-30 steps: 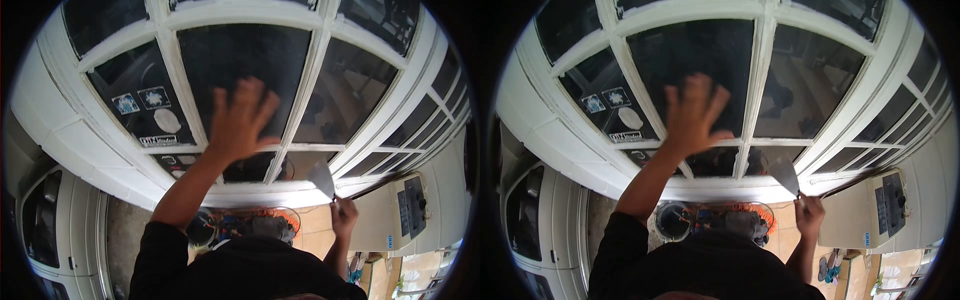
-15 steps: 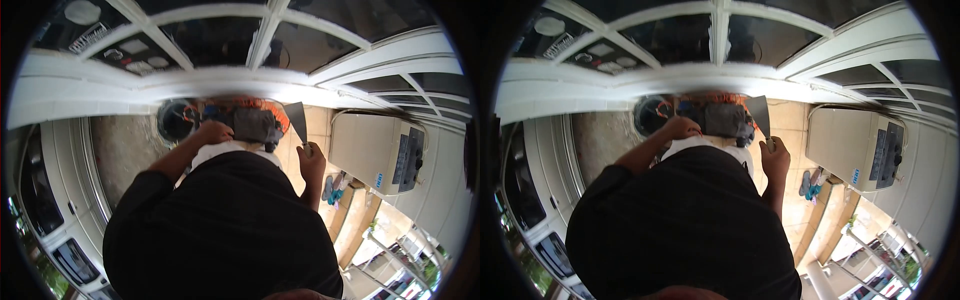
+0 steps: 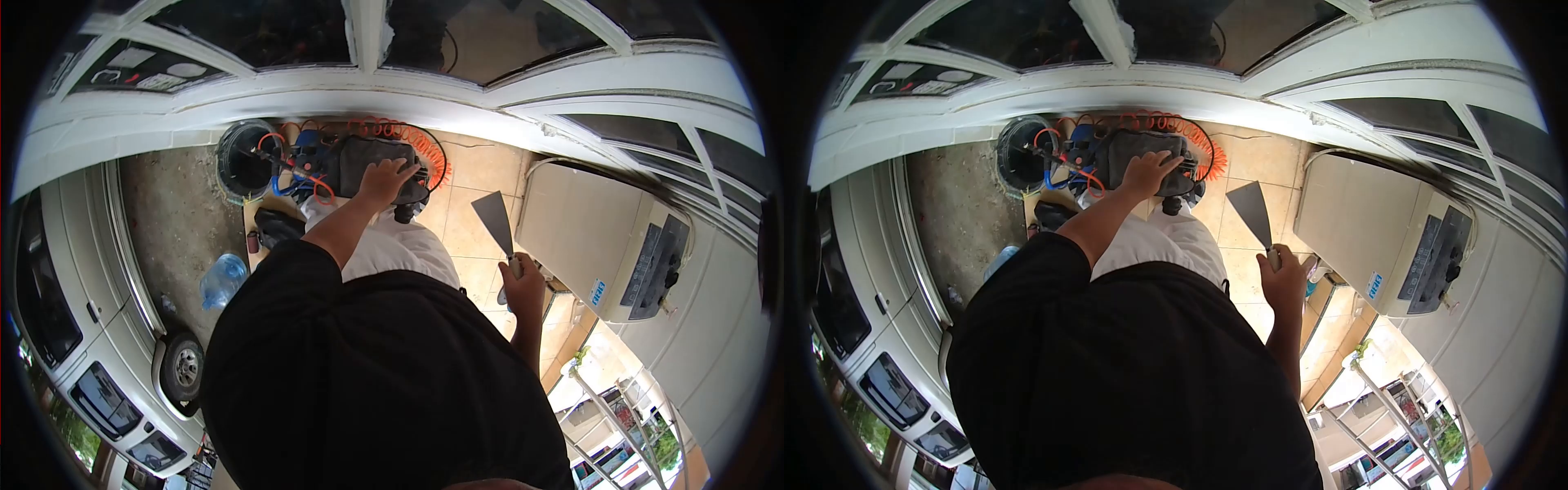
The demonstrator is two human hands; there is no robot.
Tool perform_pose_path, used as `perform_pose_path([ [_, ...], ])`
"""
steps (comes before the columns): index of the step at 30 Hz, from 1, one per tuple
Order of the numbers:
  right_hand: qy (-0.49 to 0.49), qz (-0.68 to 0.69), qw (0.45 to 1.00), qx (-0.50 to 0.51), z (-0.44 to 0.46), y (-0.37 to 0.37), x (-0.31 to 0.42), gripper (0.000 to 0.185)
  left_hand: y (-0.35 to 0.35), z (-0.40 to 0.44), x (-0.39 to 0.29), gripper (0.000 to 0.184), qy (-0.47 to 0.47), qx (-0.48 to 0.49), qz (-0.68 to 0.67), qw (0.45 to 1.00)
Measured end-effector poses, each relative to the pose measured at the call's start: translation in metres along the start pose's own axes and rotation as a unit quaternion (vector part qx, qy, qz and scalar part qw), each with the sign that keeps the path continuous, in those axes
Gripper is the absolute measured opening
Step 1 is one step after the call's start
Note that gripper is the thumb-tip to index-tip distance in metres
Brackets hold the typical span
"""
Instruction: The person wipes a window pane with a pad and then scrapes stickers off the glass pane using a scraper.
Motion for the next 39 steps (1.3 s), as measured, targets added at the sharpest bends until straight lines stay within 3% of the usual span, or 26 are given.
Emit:
perform_pose_path([
  [4,-0.017,0.021,1.000,-0.015,-0.015,-0.018,-0.008,0.036,-0.016,0.034,-0.007,0.043,-0.042,0.017,0.045,0.998],
  [6,-0.015,0.019,1.000,-0.010,-0.019,-0.019,-0.001,0.036,-0.018,0.050,-0.006,0.023,-0.054,0.126,0.146,0.980],
  [10,-0.018,0.034,0.999,-0.016,-0.015,-0.022,0.011,0.035,0.017,0.040,0.014,0.014,-0.147,0.033,0.057,0.987],
  [12,-0.009,0.037,0.999,-0.026,-0.009,-0.024,0.022,0.035,0.043,0.035,0.028,0.020,-0.036,0.188,-0.045,0.980],
  [13,-0.001,0.035,0.999,-0.033,-0.006,-0.026,0.029,0.034,0.062,0.029,0.034,0.020,-0.037,0.187,-0.037,0.981],
  [15,0.016,0.046,0.998,-0.044,0.001,-0.027,0.051,0.033,0.093,0.019,0.067,0.036,0.146,0.250,-0.152,0.945],
  [16,0.022,0.056,0.997,-0.050,0.006,-0.030,0.059,0.033,0.101,0.010,0.082,0.036,0.148,0.242,-0.143,0.948],
  [18,0.045,0.080,0.994,-0.062,0.014,-0.037,0.080,0.033,0.111,-0.011,0.131,0.056,0.236,0.211,-0.140,0.938],
  [20,0.074,0.107,0.989,-0.069,0.026,-0.041,0.104,0.033,0.134,-0.021,0.167,0.072,0.216,0.351,-0.026,0.911],
  [22,0.116,0.129,0.982,-0.077,0.037,-0.040,0.132,0.033,0.161,-0.033,0.195,0.073,0.219,0.325,-0.047,0.919],
  [24,0.160,0.162,0.971,-0.069,0.047,-0.034,0.161,0.034,0.192,-0.041,0.220,0.072,0.223,0.178,-0.184,0.941],
  [25,0.174,0.172,0.966,-0.083,0.053,-0.026,0.176,0.034,0.240,-0.052,0.206,0.063,0.228,0.103,-0.306,0.918],
  [27,0.267,0.186,0.937,-0.131,0.058,-0.006,0.211,0.033,0.317,-0.060,0.202,0.052,0.265,0.029,-0.393,0.880],
  [28,0.309,0.180,0.920,-0.159,0.059,0.010,0.232,0.032,0.335,-0.059,0.204,0.037,0.261,-0.060,-0.485,0.832],
  [29,0.344,0.166,0.909,-0.166,0.057,0.030,0.256,0.028,0.378,-0.064,0.182,0.030,0.227,-0.089,-0.650,0.720],
  [31,0.442,0.149,0.857,-0.220,0.053,0.068,0.296,0.027,0.436,-0.057,0.171,0.039,0.054,-0.160,-0.764,0.622],
  [33,0.515,0.085,0.786,-0.330,0.048,0.106,0.332,0.028,0.502,-0.055,0.142,0.043,-0.060,-0.247,-0.756,0.603],
  [37,0.533,0.017,0.717,-0.450,0.037,0.164,0.391,0.030,0.584,-0.033,0.091,0.046,-0.222,-0.316,-0.626,0.677],
  [39,0.532,0.017,0.697,-0.481,0.030,0.176,0.398,0.030,0.609,0.001,0.087,0.052,-0.226,-0.426,-0.405,0.777],
])
Point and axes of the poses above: each hand's wrist, its own z-axis towards the middle knuckle, its own y-axis out of the back of the hand, x = y × z, the point moved 4 cm from there along z, towards the middle knuckle, and after that the axes turned 14 degrees about y, right-handed, at the moved point
